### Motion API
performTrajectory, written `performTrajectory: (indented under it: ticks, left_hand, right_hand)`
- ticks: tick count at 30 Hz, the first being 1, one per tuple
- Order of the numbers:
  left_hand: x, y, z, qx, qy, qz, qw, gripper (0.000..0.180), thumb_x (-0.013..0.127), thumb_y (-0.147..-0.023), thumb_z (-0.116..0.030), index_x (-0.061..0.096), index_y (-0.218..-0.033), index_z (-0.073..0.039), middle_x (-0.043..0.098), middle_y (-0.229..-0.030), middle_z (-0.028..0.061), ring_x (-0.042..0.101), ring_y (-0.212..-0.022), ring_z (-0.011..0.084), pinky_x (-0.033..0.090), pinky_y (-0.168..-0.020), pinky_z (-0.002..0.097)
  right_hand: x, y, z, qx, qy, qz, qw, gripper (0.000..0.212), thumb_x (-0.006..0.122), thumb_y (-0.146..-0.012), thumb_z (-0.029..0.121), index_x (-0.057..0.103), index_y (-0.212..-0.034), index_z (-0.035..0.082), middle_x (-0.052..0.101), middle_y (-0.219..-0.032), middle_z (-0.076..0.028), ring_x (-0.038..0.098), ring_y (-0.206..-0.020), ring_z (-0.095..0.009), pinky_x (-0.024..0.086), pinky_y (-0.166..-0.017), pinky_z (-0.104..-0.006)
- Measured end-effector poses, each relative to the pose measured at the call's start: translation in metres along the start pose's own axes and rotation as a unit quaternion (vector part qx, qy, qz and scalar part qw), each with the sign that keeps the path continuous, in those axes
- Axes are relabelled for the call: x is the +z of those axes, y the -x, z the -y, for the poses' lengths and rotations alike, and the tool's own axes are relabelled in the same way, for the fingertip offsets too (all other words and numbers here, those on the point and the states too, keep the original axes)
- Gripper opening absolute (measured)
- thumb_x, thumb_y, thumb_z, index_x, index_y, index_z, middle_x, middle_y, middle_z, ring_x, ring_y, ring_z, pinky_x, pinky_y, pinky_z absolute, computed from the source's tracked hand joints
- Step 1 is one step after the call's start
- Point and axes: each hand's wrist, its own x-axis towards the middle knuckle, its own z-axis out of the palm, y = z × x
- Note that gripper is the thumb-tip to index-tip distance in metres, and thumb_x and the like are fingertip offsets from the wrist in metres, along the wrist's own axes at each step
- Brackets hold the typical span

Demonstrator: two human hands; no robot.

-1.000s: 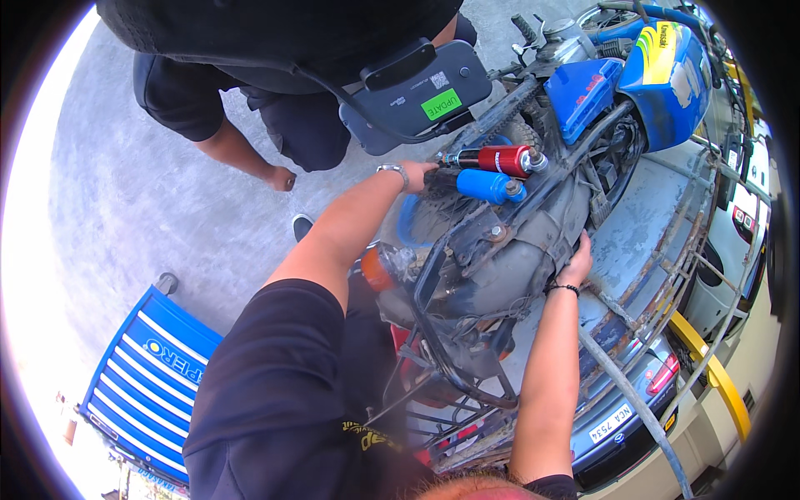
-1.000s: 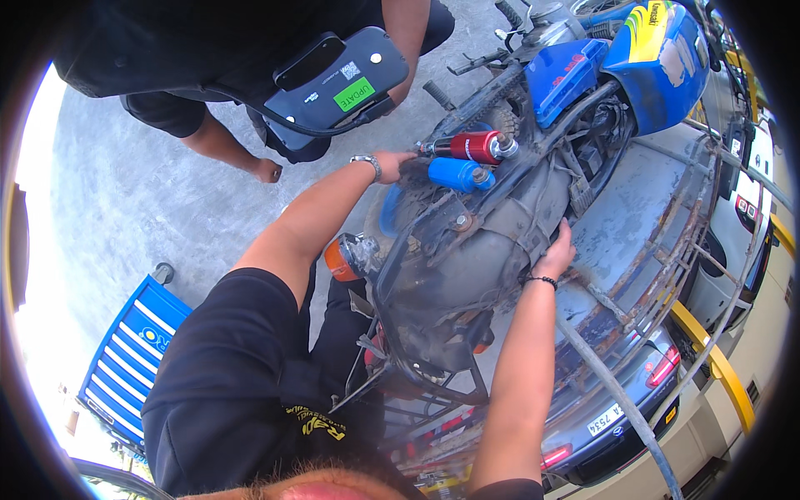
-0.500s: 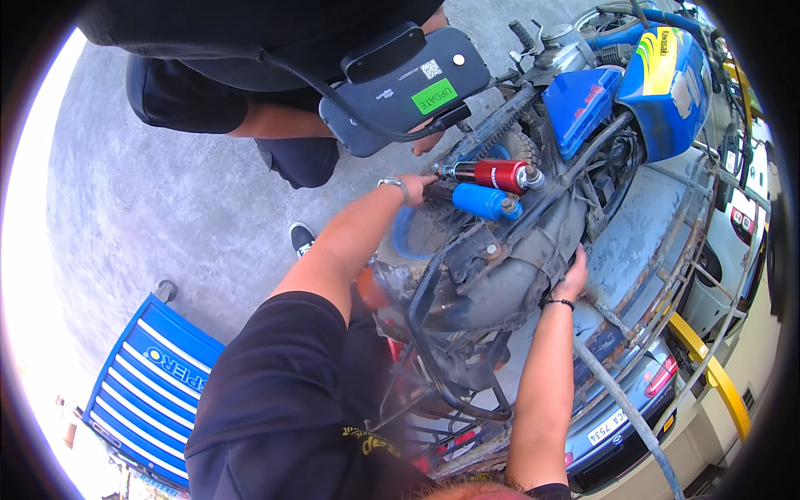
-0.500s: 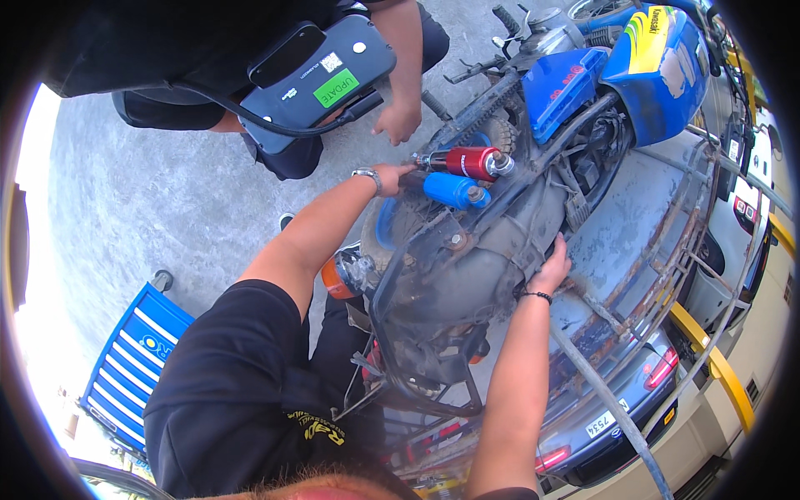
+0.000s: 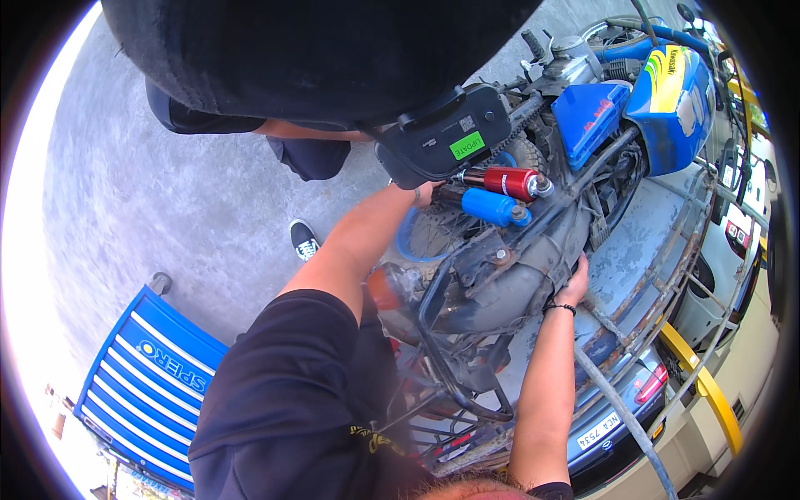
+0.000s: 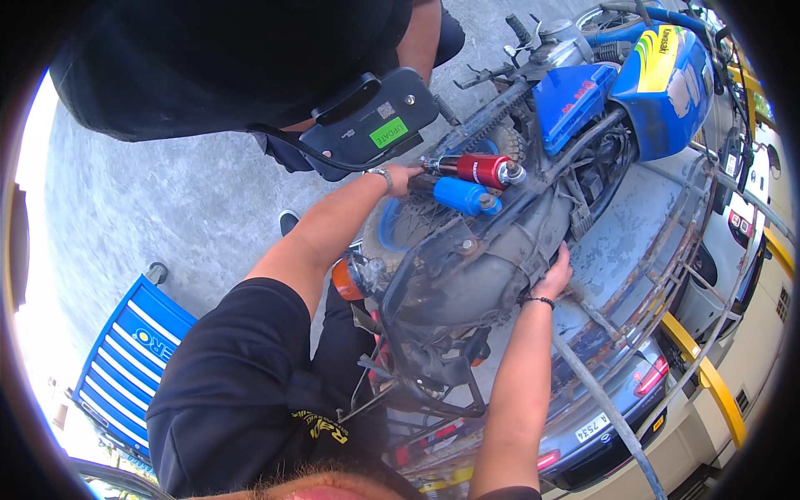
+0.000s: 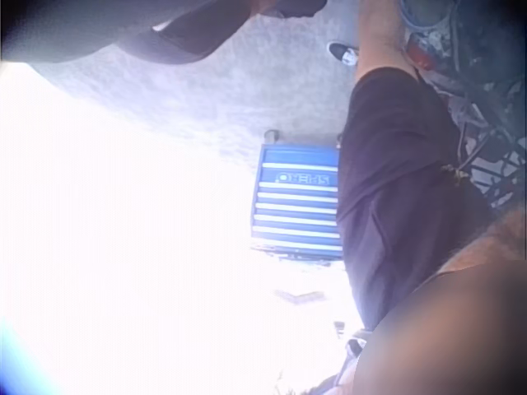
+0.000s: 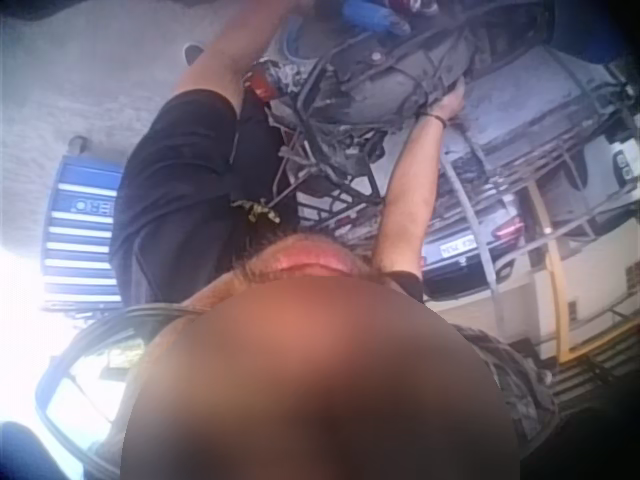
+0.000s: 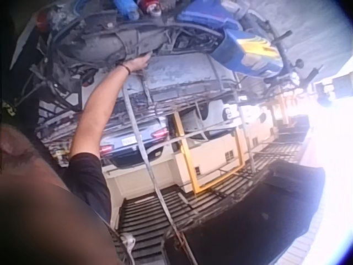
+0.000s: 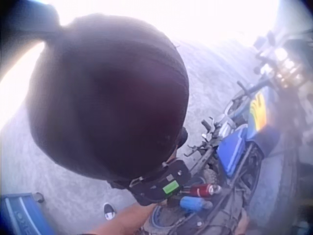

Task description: The person retrieves a socket from a tool chest and then works on the rear wheel area of a blue motorcycle, using a ratchet to tighten or loosen bolts while another person assists nearby.

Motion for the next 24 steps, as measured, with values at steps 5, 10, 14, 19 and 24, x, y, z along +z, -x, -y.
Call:
performTrajectory:
  ticks: [5, 10, 14, 19, 24]
  left_hand:
    - [0.018, -0.011, 0.014, 0.033, -0.020, -0.043, 0.998, 0.085, 0.070, -0.085, -0.019, 0.039, -0.163, -0.032, 0.070, -0.131, 0.0211, 0.070, -0.115, 0.0368, 0.057, -0.094, 0.0463]
    - [0.048, 0.005, 0.064, 0.006, 0.193, -0.277, 0.941, 0.059, 0.068, -0.084, -0.024, 0.058, -0.142, -0.018, 0.071, -0.126, 0.0252, 0.069, -0.118, 0.0405, 0.055, -0.098, 0.0502]
    - [0.098, 0.074, 0.143, -0.136, 0.149, -0.161, 0.966, 0.053, 0.065, -0.086, -0.022, 0.062, -0.138, -0.014, 0.072, -0.126, 0.0237, 0.068, -0.120, 0.0403, 0.053, -0.102, 0.0496]
    - [0.178, 0.189, 0.219, -0.239, -0.012, 0.109, 0.965, 0.052, 0.059, -0.089, -0.014, 0.064, -0.140, -0.008, 0.067, -0.140, 0.0200, 0.065, -0.130, 0.0361, 0.054, -0.106, 0.0493]
    - [0.237, 0.261, 0.244, -0.263, -0.019, 0.209, 0.942, 0.055, 0.057, -0.091, -0.013, 0.062, -0.146, -0.012, 0.063, -0.147, 0.0183, 0.062, -0.135, 0.0350, 0.054, -0.108, 0.0494]
  right_hand:
    - [0.004, 0.005, 0.004, 0.018, -0.007, -0.009, 1.000, 0.049, 0.070, -0.097, 0.034, 0.070, -0.118, -0.011, 0.074, -0.116, -0.014, 0.072, -0.098, -0.026, 0.056, -0.091, -0.0373]
    - [0.004, 0.005, 0.005, 0.012, 0.004, 0.005, 1.000, 0.049, 0.068, -0.099, 0.034, 0.070, -0.121, -0.010, 0.074, -0.118, -0.013, 0.072, -0.101, -0.025, 0.056, -0.093, -0.0370]
    - [-0.003, -0.002, 0.000, 0.023, -0.002, 0.028, 0.999, 0.049, 0.066, -0.100, 0.035, 0.070, -0.123, -0.008, 0.074, -0.121, -0.012, 0.071, -0.104, -0.024, 0.054, -0.095, -0.0357]
    - [-0.008, -0.007, -0.002, 0.047, -0.025, 0.048, 0.997, 0.049, 0.062, -0.102, 0.036, 0.067, -0.128, -0.005, 0.073, -0.127, -0.010, 0.070, -0.111, -0.024, 0.053, -0.100, -0.0363]
    - [-0.007, -0.010, 0.001, 0.050, -0.013, 0.057, 0.997, 0.047, 0.058, -0.105, 0.036, 0.067, -0.130, -0.002, 0.072, -0.128, -0.010, 0.069, -0.114, -0.025, 0.052, -0.103, -0.0372]
